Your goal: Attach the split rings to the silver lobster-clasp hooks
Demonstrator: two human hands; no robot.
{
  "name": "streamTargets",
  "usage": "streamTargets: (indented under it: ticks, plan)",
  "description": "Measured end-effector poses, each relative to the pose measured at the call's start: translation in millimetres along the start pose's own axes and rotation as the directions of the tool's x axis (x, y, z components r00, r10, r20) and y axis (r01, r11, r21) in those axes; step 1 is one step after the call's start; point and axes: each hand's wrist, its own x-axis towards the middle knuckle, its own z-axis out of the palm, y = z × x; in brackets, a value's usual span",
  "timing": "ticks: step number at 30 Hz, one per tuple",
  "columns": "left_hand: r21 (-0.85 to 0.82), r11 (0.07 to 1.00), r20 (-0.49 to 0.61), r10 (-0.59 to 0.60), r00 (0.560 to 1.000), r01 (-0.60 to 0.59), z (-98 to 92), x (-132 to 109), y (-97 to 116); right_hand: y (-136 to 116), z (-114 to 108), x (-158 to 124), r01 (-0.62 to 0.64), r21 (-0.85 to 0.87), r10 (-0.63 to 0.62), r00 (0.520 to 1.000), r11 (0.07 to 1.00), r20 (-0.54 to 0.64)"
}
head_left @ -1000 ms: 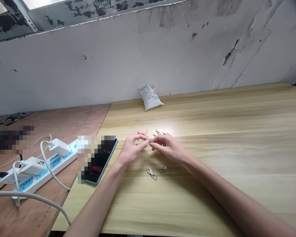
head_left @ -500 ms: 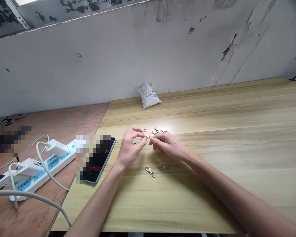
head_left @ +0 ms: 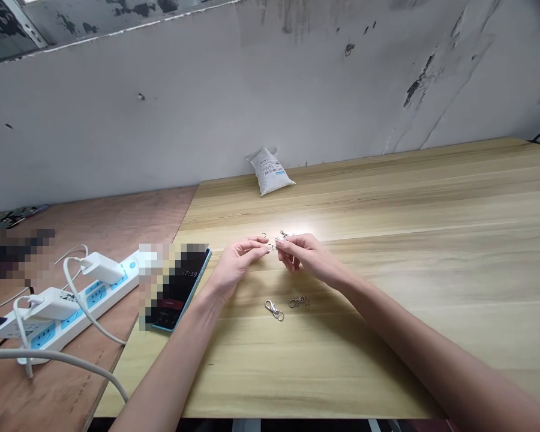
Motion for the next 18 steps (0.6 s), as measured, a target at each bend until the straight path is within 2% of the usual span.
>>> streamTargets:
  ticks: [3,6,8,10,13,15,18]
  plan:
    - [0.111,0.992,-0.028,0.056,0.998,-0.053,1.2,-1.2,-0.2,0.4,1.1,-0.2,-0.018,-0.009,0.018,1.000,1.000,0.012]
    - [0.382,0.907,-0.062,0.217,0.974,-0.177,4.5,-4.1,-0.9,1.7,4.0,-0.5,-0.024,-0.050,0.025,1.000,0.998,0.018]
    - [0.592,0.755,-0.052,0.383,0.922,-0.280,7.7,-6.6,-1.1,2.7,5.5,-0.6,-0.048,-0.031,0.048,0.999,0.998,0.016]
    - [0.745,0.560,0.006,0.537,0.844,-0.362,10.4,-8.5,-1.0,3.2,6.0,-0.4,-0.096,0.057,0.095,0.995,0.994,0.018]
    - [0.847,0.326,0.112,0.664,0.739,-0.421,12.5,-9.6,-0.6,2.5,5.9,0.4,-0.195,0.245,0.189,0.981,0.950,0.049]
    - [0.876,0.230,0.149,0.707,0.692,-0.424,12.4,-9.3,-0.5,1.3,6.3,1.6,-0.267,0.363,0.258,0.963,0.893,0.076]
    - [0.908,0.144,0.175,0.724,0.668,-0.394,11.0,-8.1,-1.7,-0.8,6.5,3.7,-0.312,0.521,0.321,0.944,0.794,0.076]
